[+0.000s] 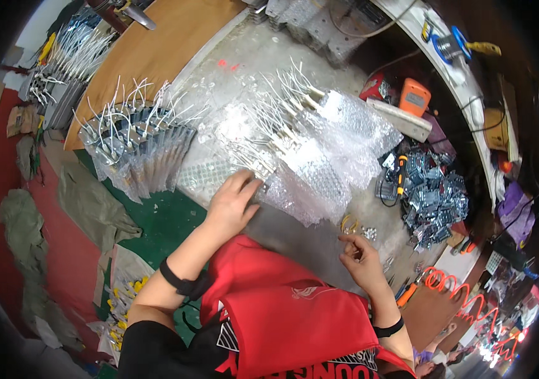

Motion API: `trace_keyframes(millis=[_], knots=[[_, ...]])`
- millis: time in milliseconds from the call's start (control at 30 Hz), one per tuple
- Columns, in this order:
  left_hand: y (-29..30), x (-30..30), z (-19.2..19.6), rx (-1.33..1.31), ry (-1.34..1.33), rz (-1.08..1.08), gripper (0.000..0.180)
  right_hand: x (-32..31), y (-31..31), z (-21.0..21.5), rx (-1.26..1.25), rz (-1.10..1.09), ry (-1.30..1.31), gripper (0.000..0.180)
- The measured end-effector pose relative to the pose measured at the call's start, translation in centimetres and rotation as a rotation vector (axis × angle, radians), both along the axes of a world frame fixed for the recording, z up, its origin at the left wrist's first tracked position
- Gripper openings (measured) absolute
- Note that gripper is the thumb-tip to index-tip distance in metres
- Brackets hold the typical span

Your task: Assembling metal hardware components using a pneumatic screwdriver and pliers at a workshop bench.

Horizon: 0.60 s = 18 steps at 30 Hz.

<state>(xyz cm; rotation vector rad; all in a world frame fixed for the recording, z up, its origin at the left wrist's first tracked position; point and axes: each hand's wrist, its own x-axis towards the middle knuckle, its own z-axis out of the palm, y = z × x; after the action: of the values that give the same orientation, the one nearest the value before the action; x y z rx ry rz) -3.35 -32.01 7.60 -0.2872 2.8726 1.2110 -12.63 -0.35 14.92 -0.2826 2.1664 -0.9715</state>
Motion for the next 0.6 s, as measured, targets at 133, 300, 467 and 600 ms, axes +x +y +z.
trace_keyframes(millis=[133,300,467,600], knots=[[-0.1,-3.8,-1.0,-0.248,-0.012,-0.164,0.082,1.5,3.4,-1.7,0.026,-0.075,-0.084,0.031],[-1.3,-8.8,-1.7,-0.525,-0.416,-0.491,0.065,1.3,3.9,-1.7,0.097,-0.093,-0.160,0.030],[-1.3,-10.0,-2.8,-0.583,-0.596,-0.562,0.043,1.6,5.0,-4.0,0.123,0.053,-0.040,0.031],[-1.1,-8.2,-4.3,-0.630,-0.442,-0.526,0.049,2.7,4.5,-7.2,-0.067,0.027,-0.102,0.044]])
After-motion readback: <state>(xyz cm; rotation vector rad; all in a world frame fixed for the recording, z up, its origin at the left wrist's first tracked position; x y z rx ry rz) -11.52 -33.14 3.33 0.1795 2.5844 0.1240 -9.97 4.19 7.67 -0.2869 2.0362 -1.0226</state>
